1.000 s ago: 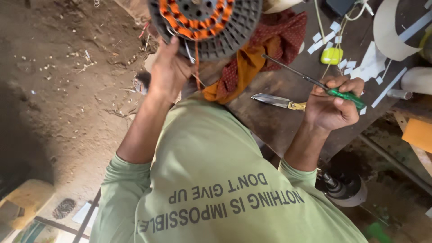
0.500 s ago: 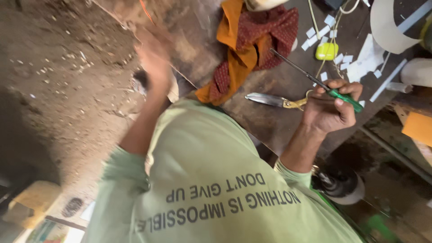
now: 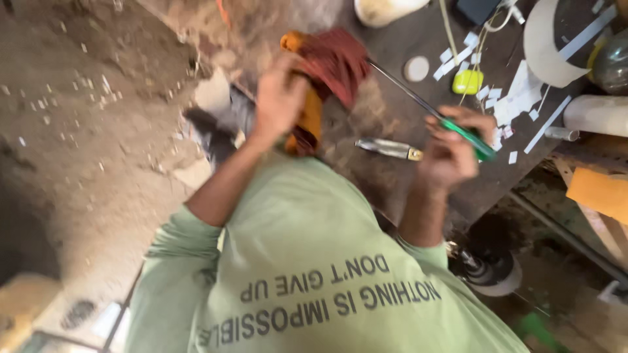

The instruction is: The person winds copper wire around a motor stator, uses a screwdriver to tuck wire into slots, wipes the stator with a cloth, and secures the winding with a thin strip. The person handles the stator, wire, screwdriver, cloth, and strip throughout.

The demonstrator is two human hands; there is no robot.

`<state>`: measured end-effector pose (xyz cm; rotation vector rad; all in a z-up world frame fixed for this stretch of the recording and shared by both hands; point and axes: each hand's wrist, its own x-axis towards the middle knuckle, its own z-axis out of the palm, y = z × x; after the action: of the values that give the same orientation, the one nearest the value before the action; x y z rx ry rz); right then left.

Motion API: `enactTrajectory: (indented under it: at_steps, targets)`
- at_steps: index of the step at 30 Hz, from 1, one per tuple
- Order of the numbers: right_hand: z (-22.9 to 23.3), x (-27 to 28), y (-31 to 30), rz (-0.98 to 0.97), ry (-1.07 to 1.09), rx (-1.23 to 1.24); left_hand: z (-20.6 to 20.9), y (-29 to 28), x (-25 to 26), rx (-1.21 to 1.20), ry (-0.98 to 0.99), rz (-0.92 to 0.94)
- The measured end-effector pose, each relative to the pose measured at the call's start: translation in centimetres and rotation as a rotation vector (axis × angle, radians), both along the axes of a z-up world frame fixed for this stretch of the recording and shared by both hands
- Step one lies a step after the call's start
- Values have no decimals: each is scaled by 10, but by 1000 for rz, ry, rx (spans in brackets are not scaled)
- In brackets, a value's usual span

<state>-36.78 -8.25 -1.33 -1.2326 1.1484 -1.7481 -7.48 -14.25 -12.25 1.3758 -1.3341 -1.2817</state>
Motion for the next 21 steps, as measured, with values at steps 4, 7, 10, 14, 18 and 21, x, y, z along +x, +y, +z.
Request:
enactTrajectory:
  at_steps: [4,7,10,14,18,21]
  targets:
    - [-31,89,-1,222,165,36,1,20,33,486,1261,298]
    - [-36,143,-4,465,373,-85,4,28,40,447,1420,351]
    - [-34,175,-17,541,583,-235,-7,38,53,354,1286,435]
    - [-64,180,-15,730,250,103,-32,105,61,395,1158,616]
    - [-78,183,-12,765,-341,490,-37,105,85,357,1107,674]
    - [-77,189,-11,709,-687,687,-32,103,98,322,1094,686]
